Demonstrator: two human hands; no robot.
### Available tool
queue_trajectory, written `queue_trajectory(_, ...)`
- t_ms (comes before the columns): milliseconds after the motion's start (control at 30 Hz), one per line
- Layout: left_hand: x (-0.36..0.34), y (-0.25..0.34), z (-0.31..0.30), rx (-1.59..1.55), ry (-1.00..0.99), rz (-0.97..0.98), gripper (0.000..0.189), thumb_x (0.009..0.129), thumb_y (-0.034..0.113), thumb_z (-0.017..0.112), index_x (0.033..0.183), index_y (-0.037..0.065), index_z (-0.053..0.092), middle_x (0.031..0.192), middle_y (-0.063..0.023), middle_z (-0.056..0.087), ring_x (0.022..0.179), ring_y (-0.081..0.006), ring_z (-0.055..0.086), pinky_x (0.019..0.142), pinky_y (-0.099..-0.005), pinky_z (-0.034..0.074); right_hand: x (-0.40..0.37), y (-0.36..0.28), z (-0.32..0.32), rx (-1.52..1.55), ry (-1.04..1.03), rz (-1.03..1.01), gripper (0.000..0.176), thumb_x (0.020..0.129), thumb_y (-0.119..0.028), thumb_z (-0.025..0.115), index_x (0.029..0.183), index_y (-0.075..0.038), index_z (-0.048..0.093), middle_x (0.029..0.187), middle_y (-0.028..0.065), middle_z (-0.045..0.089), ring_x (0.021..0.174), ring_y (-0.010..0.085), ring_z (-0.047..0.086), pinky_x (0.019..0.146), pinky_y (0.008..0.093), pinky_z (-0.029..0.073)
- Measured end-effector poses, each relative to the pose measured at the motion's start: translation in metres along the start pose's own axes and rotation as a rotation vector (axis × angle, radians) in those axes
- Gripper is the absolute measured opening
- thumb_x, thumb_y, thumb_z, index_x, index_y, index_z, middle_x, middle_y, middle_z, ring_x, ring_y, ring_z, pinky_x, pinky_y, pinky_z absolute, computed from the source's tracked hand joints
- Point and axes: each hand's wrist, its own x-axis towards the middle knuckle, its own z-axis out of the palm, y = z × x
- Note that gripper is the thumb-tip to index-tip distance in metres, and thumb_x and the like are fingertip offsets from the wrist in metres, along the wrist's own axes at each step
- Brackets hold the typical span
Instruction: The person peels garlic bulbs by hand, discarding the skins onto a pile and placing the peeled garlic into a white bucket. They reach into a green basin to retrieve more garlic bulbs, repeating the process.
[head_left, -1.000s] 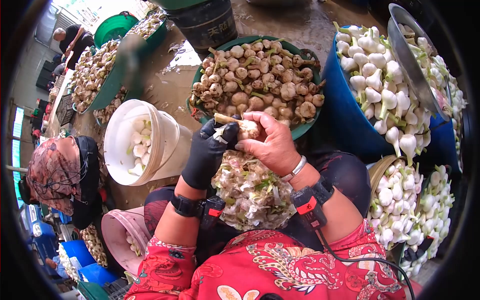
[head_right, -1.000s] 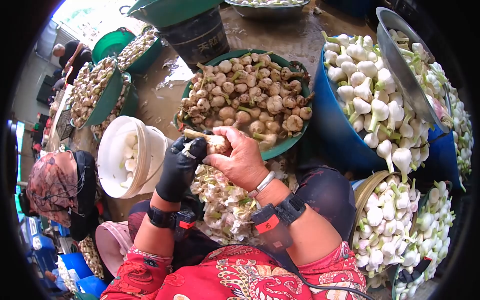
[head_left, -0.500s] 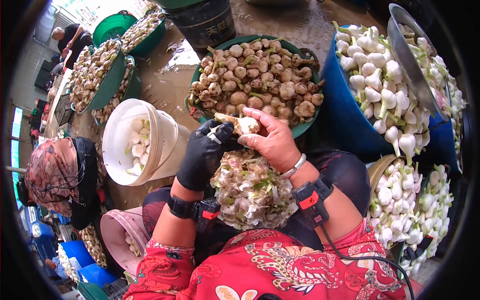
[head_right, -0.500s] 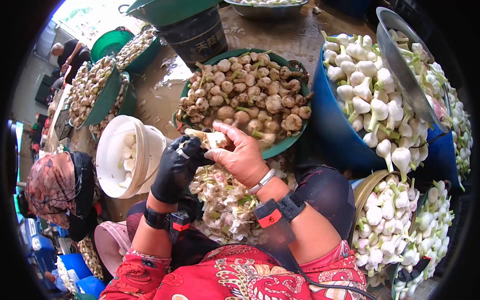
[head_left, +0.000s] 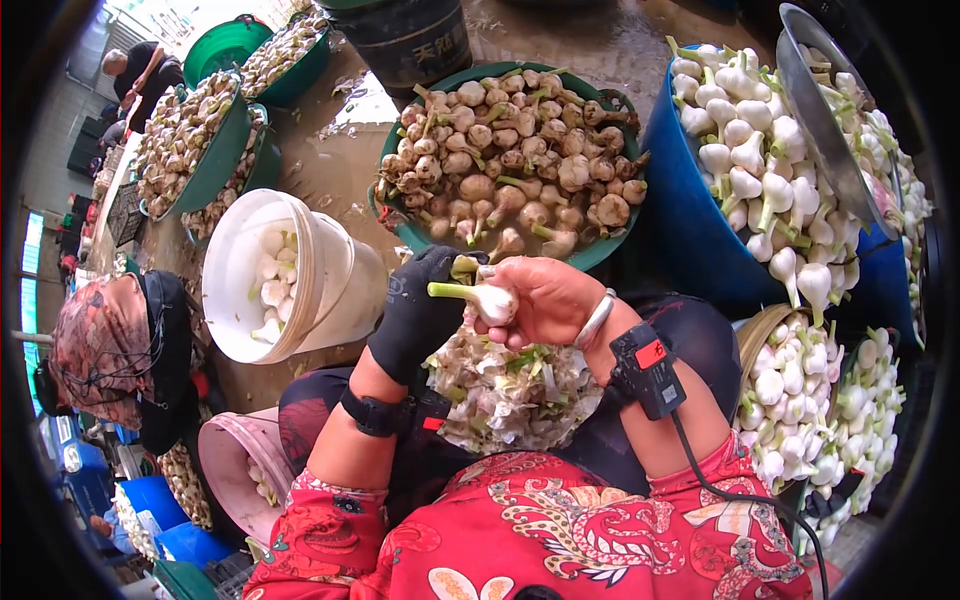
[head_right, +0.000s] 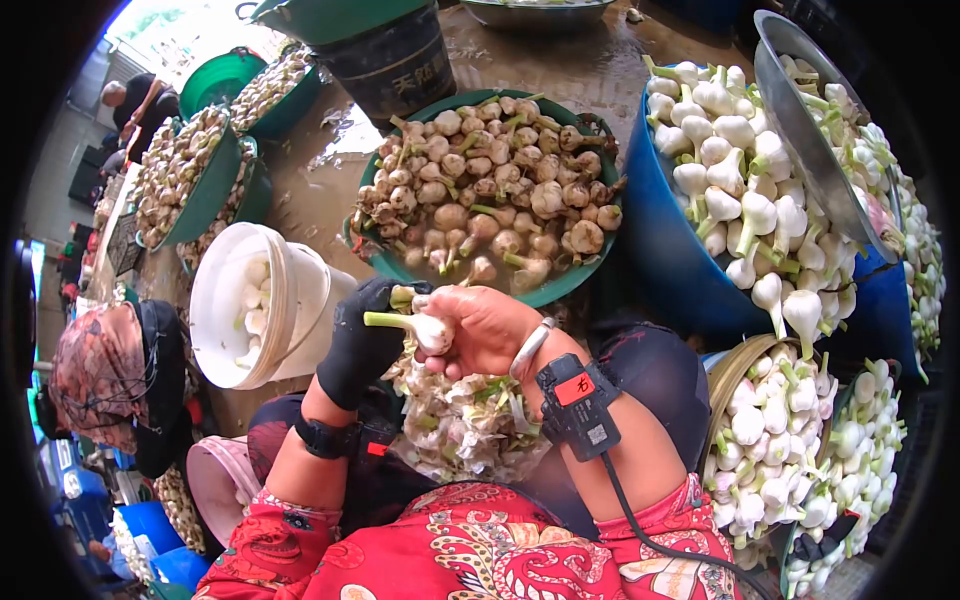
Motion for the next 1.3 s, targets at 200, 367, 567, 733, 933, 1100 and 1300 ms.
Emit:
queue_trajectory(200,-0.011,-0.014,0.001,-0.991,0.012,-0.380,0.035,0.082,0.006,0.062,0.117,0.001,0.057,0.099,-0.0091,0.064,0.088,-0.0173,0.063,0.074,-0.0319,0.052,-0.004,-0.001,0.000,0.036,0.062,-0.141,0.035,0.089,-0.028,0.056,0.110,0.000,0.054,0.093,0.0159,0.064,0.078,0.0215,0.065,0.061,0.0281,0.052)
queue_trajectory(367,-0.004,0.016,-0.006,-1.234,0.025,-0.618,0.039,0.083,0.007,0.063,0.121,0.001,0.055,0.098,-0.0079,0.064,0.075,-0.0129,0.060,0.066,-0.0253,0.050,0.002,-0.005,0.010,-0.154,0.243,-0.292,0.030,0.088,-0.021,0.061,0.114,-0.008,0.052,0.091,0.0029,0.062,0.077,0.0135,0.062,0.069,0.0322,0.054)
queue_trajectory(567,0.002,0.006,-0.002,-1.063,0.093,-0.596,0.022,0.088,0.012,0.059,0.106,-0.001,0.062,0.087,-0.0054,0.065,0.067,-0.0115,0.059,0.061,-0.0255,0.050,0.020,0.002,0.018,-0.865,0.727,-0.897,0.004,0.083,-0.009,0.058,0.085,-0.006,0.058,0.074,0.0052,0.057,0.070,0.0210,0.056,0.064,0.0336,0.044)
queue_trajectory(733,0.005,-0.015,-0.019,-1.076,0.203,-0.516,0.027,0.093,0.017,0.049,0.106,-0.003,0.061,0.081,-0.0079,0.062,0.070,-0.0157,0.062,0.058,-0.0268,0.051,0.015,0.032,0.017,-1.619,0.334,-0.722,0.010,0.075,-0.005,0.057,0.085,-0.006,0.059,0.075,0.0157,0.059,0.075,0.0364,0.058,0.067,0.0451,0.045)
queue_trajectory(933,-0.002,-0.018,-0.013,-0.391,0.125,-0.126,0.028,0.085,-0.002,0.056,0.113,-0.001,0.059,0.089,-0.0126,0.062,0.084,-0.0216,0.063,0.071,-0.0321,0.055,0.007,0.015,0.014,-1.627,0.430,-0.116,0.037,0.068,-0.022,0.075,0.098,-0.004,0.062,0.085,0.0149,0.066,0.076,0.0282,0.065,0.070,0.0351,0.051)
queue_trajectory(1100,0.001,-0.010,-0.010,-0.200,0.105,-0.047,0.032,0.081,-0.006,0.059,0.112,0.000,0.057,0.097,-0.0125,0.061,0.085,-0.0232,0.064,0.076,-0.0361,0.055,0.010,0.002,0.035,-0.952,0.700,-0.960,0.024,0.071,-0.012,0.073,0.086,-0.003,0.057,0.069,0.0062,0.062,0.058,0.0151,0.057,0.057,0.0275,0.048)
queue_trajectory(1300,0.001,0.005,0.000,-1.455,0.222,-0.691,0.020,0.084,0.005,0.062,0.103,0.002,0.056,0.100,-0.0106,0.061,0.086,-0.0226,0.064,0.076,-0.0370,0.055,0.022,0.007,0.019,-0.696,0.797,-0.886,0.011,0.075,-0.006,0.068,0.082,-0.003,0.059,0.068,0.0028,0.061,0.062,0.0081,0.057,0.057,0.0242,0.048)
